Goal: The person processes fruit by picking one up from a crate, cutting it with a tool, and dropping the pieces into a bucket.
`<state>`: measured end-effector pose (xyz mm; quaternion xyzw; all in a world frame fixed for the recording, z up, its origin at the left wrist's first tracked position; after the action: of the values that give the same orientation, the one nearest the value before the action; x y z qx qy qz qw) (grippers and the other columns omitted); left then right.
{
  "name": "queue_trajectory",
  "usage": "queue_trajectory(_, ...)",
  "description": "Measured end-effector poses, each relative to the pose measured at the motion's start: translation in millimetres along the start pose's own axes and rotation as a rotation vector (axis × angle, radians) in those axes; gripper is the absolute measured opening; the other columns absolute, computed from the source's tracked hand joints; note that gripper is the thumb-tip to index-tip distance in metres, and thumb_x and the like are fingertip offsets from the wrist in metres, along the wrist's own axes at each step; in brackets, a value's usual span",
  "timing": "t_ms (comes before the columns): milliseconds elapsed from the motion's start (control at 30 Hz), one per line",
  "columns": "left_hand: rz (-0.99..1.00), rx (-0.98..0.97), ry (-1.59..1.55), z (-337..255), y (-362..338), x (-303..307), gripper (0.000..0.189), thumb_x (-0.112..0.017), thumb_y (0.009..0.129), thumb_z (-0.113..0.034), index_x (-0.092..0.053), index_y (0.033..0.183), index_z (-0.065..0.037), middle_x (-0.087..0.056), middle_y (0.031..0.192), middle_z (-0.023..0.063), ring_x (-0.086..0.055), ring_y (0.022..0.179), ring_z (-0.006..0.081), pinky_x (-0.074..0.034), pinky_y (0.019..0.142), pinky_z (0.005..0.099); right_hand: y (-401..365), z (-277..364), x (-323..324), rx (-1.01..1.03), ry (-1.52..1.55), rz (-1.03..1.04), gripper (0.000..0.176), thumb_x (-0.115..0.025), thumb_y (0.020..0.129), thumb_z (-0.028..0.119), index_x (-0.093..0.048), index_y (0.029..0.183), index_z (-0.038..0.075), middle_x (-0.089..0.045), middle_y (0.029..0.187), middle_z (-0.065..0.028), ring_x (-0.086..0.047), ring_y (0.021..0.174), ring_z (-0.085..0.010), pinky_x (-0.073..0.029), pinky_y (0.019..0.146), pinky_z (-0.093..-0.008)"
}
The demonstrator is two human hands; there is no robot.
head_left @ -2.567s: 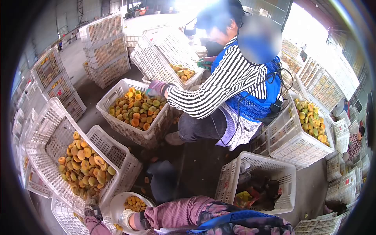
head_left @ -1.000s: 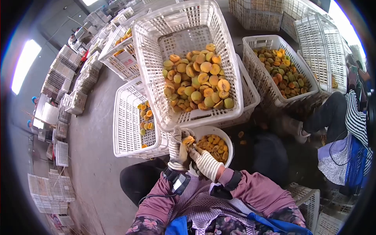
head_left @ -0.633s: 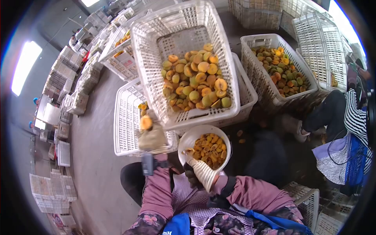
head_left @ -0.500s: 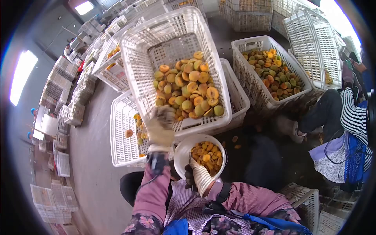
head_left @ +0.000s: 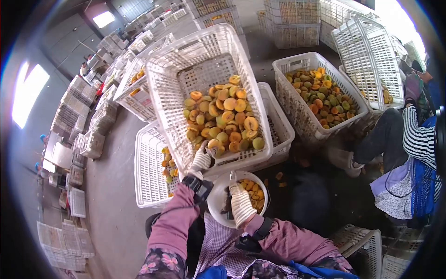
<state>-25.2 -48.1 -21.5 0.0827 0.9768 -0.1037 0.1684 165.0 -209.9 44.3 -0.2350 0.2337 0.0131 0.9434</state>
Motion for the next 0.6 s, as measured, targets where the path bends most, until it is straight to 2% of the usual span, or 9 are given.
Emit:
queue_trajectory(100, 0.053, -0.091, -0.197, -5, -77, -57, 0.041, -0.044, 0.084, 0.004, -0.041, 0.124, 0.000, -0.054, 0.115, 0.0106, -0.051, 0.108, 0.0189, -0.044, 0.094, 0.0307, 3, 3, -7, 0.148, -0.059, 0.072, 0.025, -0.050, 0.091, 0.031, -0.055, 0.094, 0.006, -0.047, 0.068, 0.0044, -0.036, 0.057, -0.0057, -0.033, 0.049, -0.0228)
queue_trajectory(133, 0.040, -0.118, -0.177, -22, -106, -93, 0.045, -0.044, 0.082, 0.008, -0.039, 0.127, -0.001, -0.053, 0.117, 0.0104, -0.051, 0.109, 0.0199, -0.044, 0.095, 0.0322, -3, 17, -8, -0.012, -0.081, 0.131, 0.027, -0.050, 0.091, 0.030, -0.054, 0.101, 0.005, -0.052, 0.073, 0.0009, -0.043, 0.063, -0.0080, -0.038, 0.055, -0.0236)
queue_trajectory(167, -0.024, -0.254, 0.166, -31, -124, -114, 0.046, -0.044, 0.081, 0.008, -0.039, 0.127, -0.001, -0.052, 0.117, 0.0109, -0.051, 0.109, 0.0204, -0.043, 0.095, 0.0338, -1, 14, -10, 0.095, -0.079, 0.154, 0.028, -0.049, 0.091, 0.030, -0.053, 0.103, 0.005, -0.054, 0.077, -0.0013, -0.046, 0.067, -0.0098, -0.040, 0.059, -0.0246)
queue_trajectory(200, -0.014, -0.036, -0.375, -23, -128, -111, 0.046, -0.046, 0.081, 0.001, -0.040, 0.126, -0.002, -0.051, 0.117, 0.0106, -0.052, 0.107, 0.0210, -0.044, 0.093, 0.0336, 2, 9, -12, 0.205, -0.076, 0.176, 0.030, -0.049, 0.092, 0.030, -0.053, 0.106, 0.004, -0.057, 0.081, -0.0036, -0.049, 0.071, -0.0117, -0.042, 0.063, -0.0256)
queue_trajectory(300, -0.116, -0.006, -0.392, -18, -144, -123, 0.049, -0.058, 0.083, -0.027, -0.042, 0.123, -0.003, -0.056, 0.108, 0.0104, -0.058, 0.088, 0.0208, -0.049, 0.080, 0.0344, 6, 0, -4, 0.216, -0.388, 0.172, 0.033, -0.048, 0.092, 0.030, -0.052, 0.110, 0.002, -0.058, 0.087, -0.0063, -0.051, 0.078, -0.0137, -0.044, 0.070, -0.0273)
queue_trajectory(333, -0.119, -0.010, -0.397, -17, -145, -120, 0.049, -0.058, 0.083, -0.027, -0.042, 0.123, -0.003, -0.056, 0.108, 0.0104, -0.058, 0.088, 0.0208, -0.049, 0.080, 0.0344, 8, -5, -3, 0.215, -0.394, 0.176, 0.033, -0.048, 0.092, 0.030, -0.052, 0.110, 0.002, -0.058, 0.087, -0.0063, -0.051, 0.078, -0.0137, -0.044, 0.070, -0.0273)
queue_trajectory(400, -0.151, 0.027, -0.551, -7, -147, -110, 0.043, -0.043, 0.087, -0.024, -0.043, 0.124, -0.003, -0.056, 0.108, 0.0148, -0.056, 0.098, 0.0264, -0.048, 0.083, 0.0383, 7, -15, -2, 0.160, -0.523, 0.186, 0.035, -0.047, 0.092, 0.030, -0.051, 0.111, 0.000, -0.060, 0.088, -0.0091, -0.053, 0.077, -0.0173, -0.044, 0.070, -0.0290)
queue_trajectory(433, -0.391, -0.034, -0.338, 6, -142, -108, 0.041, -0.040, 0.089, -0.028, -0.045, 0.121, -0.003, -0.057, 0.102, 0.0151, -0.056, 0.098, 0.0263, -0.048, 0.082, 0.0373, 7, -18, -1, 0.157, -0.529, 0.192, 0.035, -0.047, 0.092, 0.030, -0.051, 0.111, 0.000, -0.060, 0.088, -0.0091, -0.053, 0.077, -0.0173, -0.044, 0.070, -0.0290)
queue_trajectory(600, -0.269, -0.122, -0.348, 4, -143, -106, 0.036, -0.041, 0.094, -0.036, -0.049, 0.108, -0.004, -0.059, 0.090, 0.0072, -0.059, 0.082, 0.0176, -0.050, 0.074, 0.0277, -7, 7, -6, 0.228, -0.909, 0.134, 0.039, -0.045, 0.090, 0.031, -0.050, 0.110, -0.001, -0.060, 0.091, -0.0260, -0.058, 0.086, -0.0401, -0.046, 0.073, -0.0406)
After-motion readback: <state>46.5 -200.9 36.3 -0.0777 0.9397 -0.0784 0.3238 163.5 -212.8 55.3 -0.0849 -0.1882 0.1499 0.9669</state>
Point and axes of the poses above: each hand's wrist, its own y-axis towards the middle knuckle, its own x-axis out of the back of the hand, z = x × y, the point moved 2 cm from there along y, towards the middle knuckle
